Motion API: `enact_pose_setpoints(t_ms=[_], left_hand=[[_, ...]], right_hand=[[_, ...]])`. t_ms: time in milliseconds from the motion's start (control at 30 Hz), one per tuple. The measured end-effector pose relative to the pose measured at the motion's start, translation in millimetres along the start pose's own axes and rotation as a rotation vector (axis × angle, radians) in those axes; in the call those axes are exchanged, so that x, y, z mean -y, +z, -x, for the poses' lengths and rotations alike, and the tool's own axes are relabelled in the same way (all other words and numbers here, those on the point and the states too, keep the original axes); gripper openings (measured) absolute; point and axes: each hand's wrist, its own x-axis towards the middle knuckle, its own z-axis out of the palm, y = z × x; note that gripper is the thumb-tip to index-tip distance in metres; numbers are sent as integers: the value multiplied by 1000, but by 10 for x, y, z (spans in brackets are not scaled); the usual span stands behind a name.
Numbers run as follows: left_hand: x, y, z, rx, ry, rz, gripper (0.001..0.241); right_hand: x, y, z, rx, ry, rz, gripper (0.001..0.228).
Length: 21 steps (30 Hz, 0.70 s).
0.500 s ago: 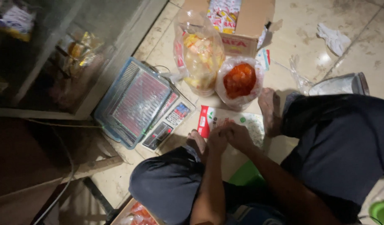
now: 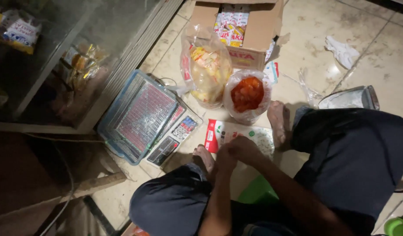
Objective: The person is transferring snacks from a bulk container into individual plastic bags, likely for weighing and retail sale.
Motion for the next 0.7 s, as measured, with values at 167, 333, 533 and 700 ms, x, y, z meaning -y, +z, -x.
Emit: enact_pose_setpoints(t_ms=[167, 333, 533, 700], left_hand=[[421, 396, -102, -478, 237, 60, 30], [199, 213, -18, -462, 226, -49, 30], [-299, 15, 79, -349, 241, -729, 22], [-679, -479, 171, -35, -176, -75, 45]], right_hand=[[-238, 440, 67, -415, -151, 19, 21], [-164, 434, 118, -215, 85, -6, 10], [-408, 740, 127, -189, 158, 1, 21], [-221, 486, 91, -239, 12, 170, 33]])
